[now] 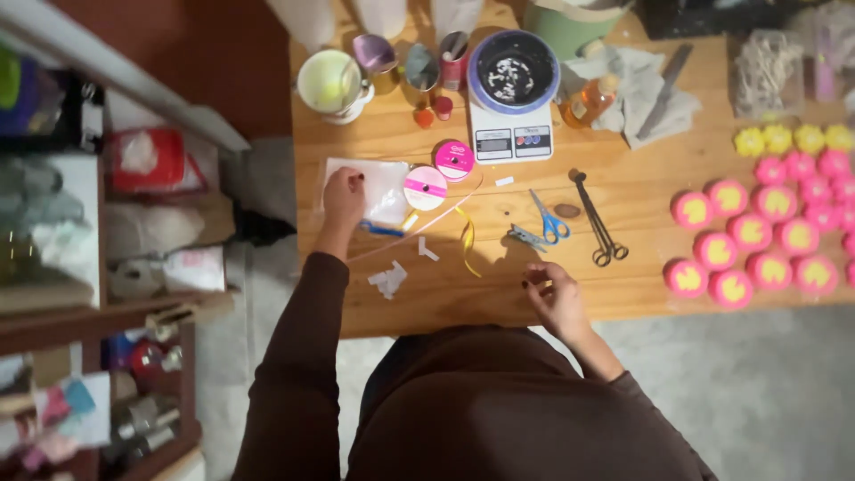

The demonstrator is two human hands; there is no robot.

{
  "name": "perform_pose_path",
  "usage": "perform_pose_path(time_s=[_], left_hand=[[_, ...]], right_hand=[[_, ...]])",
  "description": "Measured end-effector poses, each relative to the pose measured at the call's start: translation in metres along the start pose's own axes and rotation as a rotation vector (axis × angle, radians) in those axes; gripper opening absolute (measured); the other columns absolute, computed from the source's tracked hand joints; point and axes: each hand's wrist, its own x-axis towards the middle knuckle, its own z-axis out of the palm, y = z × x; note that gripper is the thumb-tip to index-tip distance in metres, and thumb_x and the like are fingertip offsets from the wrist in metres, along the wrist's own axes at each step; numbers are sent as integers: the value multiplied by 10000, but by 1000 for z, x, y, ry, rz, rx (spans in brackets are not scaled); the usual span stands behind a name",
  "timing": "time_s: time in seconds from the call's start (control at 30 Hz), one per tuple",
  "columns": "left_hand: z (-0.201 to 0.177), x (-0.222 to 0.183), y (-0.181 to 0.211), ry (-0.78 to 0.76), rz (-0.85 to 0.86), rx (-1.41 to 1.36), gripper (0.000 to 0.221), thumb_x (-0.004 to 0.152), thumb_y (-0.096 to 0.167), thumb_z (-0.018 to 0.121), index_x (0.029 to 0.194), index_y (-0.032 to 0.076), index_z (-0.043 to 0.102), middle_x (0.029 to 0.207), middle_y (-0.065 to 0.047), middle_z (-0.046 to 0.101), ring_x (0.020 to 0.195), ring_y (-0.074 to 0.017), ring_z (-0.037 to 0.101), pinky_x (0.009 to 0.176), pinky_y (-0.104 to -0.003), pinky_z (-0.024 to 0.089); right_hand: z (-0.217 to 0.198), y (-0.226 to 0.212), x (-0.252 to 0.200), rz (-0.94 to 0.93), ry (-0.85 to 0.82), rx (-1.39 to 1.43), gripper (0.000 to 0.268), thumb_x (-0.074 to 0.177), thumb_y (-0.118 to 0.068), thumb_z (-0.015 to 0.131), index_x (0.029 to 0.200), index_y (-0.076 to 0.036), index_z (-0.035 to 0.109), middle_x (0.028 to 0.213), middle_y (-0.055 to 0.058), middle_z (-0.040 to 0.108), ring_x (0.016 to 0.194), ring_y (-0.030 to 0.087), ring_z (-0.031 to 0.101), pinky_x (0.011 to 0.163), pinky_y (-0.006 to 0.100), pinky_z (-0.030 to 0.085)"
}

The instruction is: Measuring ribbon, cutting it, and packaging small yellow decorative items into bags.

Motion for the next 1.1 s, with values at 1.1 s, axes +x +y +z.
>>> perform_pose_path(time_s=[1.1], left_hand=[[-30,-30,61,-195,-329,-1069,327,958,-92,481,1250,49,521,1216,-26,656,1014,-170,763,770,-373,664]], right_hand=[[53,-40,-67,5,92,-74,283,859,-8,696,1140,-12,665,941,101,754,803,208,747,657,318,604]])
